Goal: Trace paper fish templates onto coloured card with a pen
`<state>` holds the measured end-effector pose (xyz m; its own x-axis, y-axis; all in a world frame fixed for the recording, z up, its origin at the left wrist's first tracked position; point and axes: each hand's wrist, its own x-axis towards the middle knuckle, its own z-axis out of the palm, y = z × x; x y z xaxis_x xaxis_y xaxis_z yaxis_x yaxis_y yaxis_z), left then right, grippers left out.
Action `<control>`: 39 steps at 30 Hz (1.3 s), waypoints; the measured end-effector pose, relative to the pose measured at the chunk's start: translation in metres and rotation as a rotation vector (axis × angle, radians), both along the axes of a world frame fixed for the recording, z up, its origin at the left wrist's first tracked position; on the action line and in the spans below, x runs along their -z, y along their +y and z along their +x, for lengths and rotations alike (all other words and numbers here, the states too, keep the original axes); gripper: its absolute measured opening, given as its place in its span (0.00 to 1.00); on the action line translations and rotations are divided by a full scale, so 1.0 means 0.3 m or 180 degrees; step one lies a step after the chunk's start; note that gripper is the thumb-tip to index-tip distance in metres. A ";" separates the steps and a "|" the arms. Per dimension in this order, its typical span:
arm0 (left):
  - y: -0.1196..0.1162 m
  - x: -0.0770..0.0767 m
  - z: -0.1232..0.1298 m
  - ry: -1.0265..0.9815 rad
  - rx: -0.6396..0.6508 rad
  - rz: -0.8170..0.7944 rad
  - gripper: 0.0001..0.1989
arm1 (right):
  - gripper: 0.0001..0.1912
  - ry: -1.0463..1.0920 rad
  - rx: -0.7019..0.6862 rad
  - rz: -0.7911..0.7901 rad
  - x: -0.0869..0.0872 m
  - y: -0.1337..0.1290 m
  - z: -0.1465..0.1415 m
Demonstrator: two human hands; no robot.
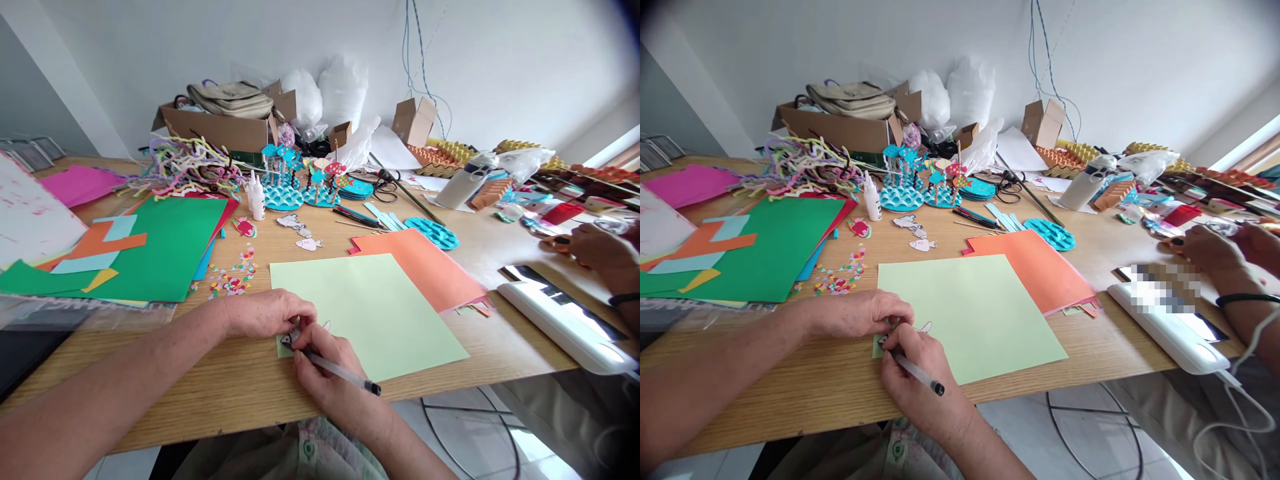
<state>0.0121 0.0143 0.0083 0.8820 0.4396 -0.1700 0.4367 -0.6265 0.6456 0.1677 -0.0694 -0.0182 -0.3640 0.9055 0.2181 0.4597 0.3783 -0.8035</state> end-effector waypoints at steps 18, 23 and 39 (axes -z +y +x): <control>-0.005 -0.008 0.001 0.0040 -0.0018 -0.0014 0.12 | 0.06 -0.0124 0.0009 0.0083 -0.007 0.000 -0.004; -0.005 -0.006 0.001 0.0022 -0.0013 0.0007 0.11 | 0.06 -0.0118 0.0018 0.0064 -0.011 0.000 -0.004; -0.004 -0.004 -0.001 0.0024 -0.0015 -0.0030 0.11 | 0.06 -0.0037 0.0057 0.0038 -0.001 0.001 -0.001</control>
